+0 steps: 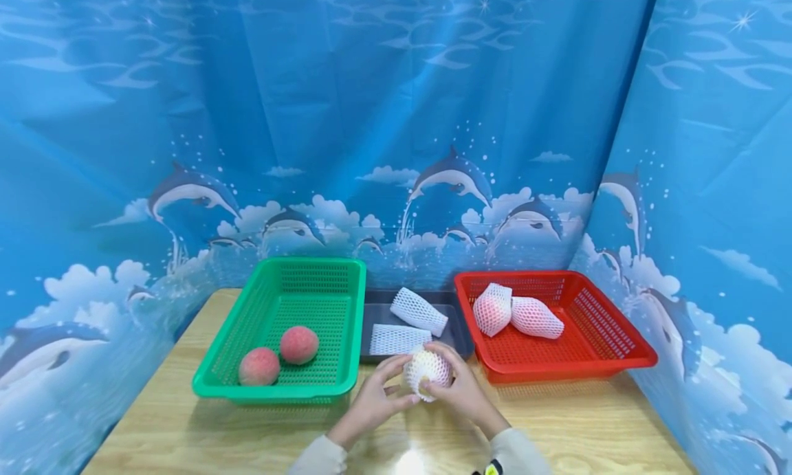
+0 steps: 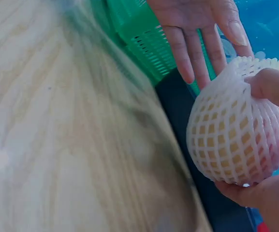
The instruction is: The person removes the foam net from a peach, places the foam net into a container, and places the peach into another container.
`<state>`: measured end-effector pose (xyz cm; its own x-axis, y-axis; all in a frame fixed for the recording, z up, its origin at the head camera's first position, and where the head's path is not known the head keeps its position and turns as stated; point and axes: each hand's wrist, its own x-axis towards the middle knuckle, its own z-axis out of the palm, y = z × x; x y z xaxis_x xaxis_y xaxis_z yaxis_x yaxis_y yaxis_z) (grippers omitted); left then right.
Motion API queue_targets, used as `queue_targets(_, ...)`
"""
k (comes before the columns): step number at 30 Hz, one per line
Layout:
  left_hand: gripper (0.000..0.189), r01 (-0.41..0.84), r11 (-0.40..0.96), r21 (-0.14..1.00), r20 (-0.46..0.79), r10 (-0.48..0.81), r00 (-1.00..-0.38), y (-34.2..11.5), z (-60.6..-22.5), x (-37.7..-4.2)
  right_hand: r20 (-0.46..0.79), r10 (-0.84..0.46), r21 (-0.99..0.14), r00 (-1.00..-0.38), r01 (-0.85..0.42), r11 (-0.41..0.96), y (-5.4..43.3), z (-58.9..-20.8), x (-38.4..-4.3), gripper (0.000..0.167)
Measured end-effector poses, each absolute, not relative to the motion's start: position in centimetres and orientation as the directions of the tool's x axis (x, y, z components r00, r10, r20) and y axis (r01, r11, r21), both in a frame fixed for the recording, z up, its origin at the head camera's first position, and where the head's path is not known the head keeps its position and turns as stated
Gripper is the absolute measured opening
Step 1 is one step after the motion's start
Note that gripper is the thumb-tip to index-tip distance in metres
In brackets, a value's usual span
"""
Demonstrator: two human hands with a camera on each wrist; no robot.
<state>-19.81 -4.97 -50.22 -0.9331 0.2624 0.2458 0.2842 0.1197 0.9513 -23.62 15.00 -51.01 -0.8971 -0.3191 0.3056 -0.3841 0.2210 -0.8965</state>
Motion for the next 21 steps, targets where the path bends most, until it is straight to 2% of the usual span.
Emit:
queue_targets(5,0.069,0.246,0.097,0.964,0.213,0.27,-0.939,-5.0,-50.7,-19.8,0.37,-0.316,-0.878,-0.873,-0.44,0.189,14.6,-52.2,-23.8,0.057)
queue_targets(8,0.07,0.237,0.105,0.966,0.2,0.276,-0.94,-5.1,-51.0,-19.8,0.353,-0.306,-0.888,-0.884,-0.42,0.19,14.3,-52.7,-23.8,0.057)
queue_targets(14,0.069,0.231,0.13,0.964,0.186,0.291,-0.938,-5.3,-51.4,-19.7,0.32,-0.297,-0.872,-0.9,-0.403,0.279,13.7,-53.3,-23.6,0.061)
queue_targets(21,0.069,0.22,0.119,0.968,0.177,0.296,-0.939,-5.4,-51.5,-19.8,0.345,-0.343,-0.817,-0.874,-0.459,0.348,13.9,-52.9,-23.5,0.06)
